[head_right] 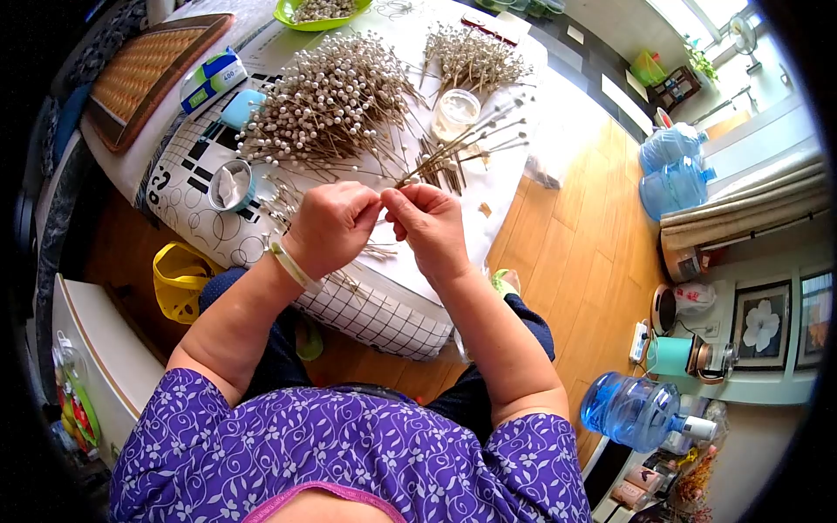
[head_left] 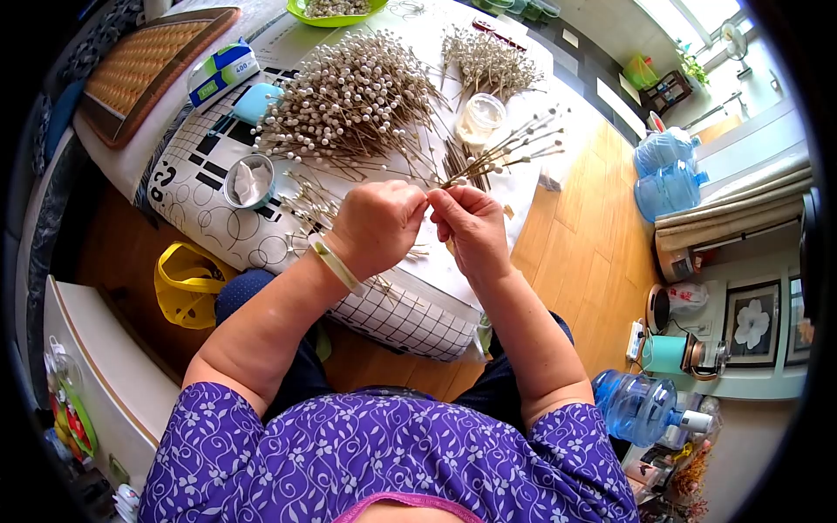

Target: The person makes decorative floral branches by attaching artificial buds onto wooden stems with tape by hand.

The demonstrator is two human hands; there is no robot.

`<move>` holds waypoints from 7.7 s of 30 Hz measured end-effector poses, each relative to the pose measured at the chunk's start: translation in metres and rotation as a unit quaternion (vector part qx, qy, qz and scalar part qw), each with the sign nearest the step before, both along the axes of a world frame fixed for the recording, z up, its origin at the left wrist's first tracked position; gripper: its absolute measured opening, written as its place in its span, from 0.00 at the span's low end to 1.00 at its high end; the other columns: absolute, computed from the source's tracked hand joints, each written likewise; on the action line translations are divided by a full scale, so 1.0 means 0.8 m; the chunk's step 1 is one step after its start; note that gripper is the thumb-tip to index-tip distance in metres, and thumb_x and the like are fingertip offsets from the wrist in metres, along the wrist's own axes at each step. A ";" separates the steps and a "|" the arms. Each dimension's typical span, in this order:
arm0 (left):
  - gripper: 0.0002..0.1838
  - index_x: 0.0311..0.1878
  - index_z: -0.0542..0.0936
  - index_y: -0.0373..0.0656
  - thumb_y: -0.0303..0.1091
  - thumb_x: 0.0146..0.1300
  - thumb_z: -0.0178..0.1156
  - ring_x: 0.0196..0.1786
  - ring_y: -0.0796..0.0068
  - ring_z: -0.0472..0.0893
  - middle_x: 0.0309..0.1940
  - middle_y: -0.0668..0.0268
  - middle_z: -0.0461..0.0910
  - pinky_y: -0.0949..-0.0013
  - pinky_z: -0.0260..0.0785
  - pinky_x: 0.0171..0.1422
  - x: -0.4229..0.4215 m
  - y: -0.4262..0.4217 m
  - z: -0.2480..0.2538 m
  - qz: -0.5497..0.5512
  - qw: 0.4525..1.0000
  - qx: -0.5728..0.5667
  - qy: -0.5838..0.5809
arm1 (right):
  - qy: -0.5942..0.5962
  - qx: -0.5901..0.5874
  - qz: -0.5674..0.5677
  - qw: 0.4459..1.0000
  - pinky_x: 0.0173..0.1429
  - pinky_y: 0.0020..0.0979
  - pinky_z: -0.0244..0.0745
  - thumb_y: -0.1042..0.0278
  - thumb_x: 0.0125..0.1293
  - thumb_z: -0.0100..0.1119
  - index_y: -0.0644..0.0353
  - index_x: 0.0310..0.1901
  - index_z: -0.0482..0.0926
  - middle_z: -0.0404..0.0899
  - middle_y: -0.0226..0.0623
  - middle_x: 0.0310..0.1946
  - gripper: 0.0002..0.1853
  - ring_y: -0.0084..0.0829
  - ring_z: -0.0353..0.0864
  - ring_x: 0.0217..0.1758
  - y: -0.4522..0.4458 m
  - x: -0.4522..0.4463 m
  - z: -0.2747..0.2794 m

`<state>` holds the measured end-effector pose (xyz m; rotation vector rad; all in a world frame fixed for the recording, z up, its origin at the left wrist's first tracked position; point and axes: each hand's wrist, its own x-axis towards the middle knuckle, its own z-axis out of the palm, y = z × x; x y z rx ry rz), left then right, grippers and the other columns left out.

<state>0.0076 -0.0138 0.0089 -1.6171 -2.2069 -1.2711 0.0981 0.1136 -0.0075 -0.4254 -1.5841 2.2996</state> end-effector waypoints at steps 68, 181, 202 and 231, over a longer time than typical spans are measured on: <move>0.08 0.33 0.77 0.35 0.32 0.58 0.58 0.23 0.82 0.75 0.22 0.67 0.76 0.80 0.71 0.29 -0.011 -0.002 -0.002 -0.142 0.751 -0.002 -0.645 | -0.006 0.040 0.082 0.996 0.23 0.16 0.62 0.69 0.59 0.57 0.66 0.30 0.78 0.75 0.28 0.20 0.08 0.14 0.67 0.19 0.021 0.001 0.013; 0.09 0.26 0.77 0.33 0.30 0.55 0.62 0.26 0.84 0.75 0.23 0.66 0.78 0.80 0.70 0.29 -0.014 0.018 -0.032 -0.166 0.823 0.092 -0.535 | -0.021 0.310 0.108 0.945 0.24 0.21 0.65 0.74 0.58 0.54 0.66 0.30 0.77 0.72 0.28 0.16 0.05 0.15 0.67 0.19 0.004 0.013 0.003; 0.08 0.29 0.79 0.34 0.31 0.54 0.63 0.26 0.85 0.74 0.23 0.67 0.78 0.81 0.68 0.30 -0.013 0.019 -0.032 -0.145 0.833 0.094 -0.526 | -0.061 0.338 0.086 0.935 0.24 0.22 0.67 0.73 0.58 0.55 0.65 0.28 0.77 0.74 0.31 0.16 0.05 0.17 0.71 0.19 0.005 0.020 0.009; 0.07 0.30 0.78 0.35 0.30 0.55 0.62 0.29 0.87 0.73 0.25 0.69 0.78 0.82 0.67 0.32 -0.014 0.018 -0.034 -0.137 0.856 0.037 -0.496 | -0.079 0.399 0.093 0.909 0.25 0.19 0.70 0.72 0.58 0.56 0.65 0.29 0.78 0.75 0.29 0.17 0.06 0.16 0.73 0.20 0.008 0.019 -0.001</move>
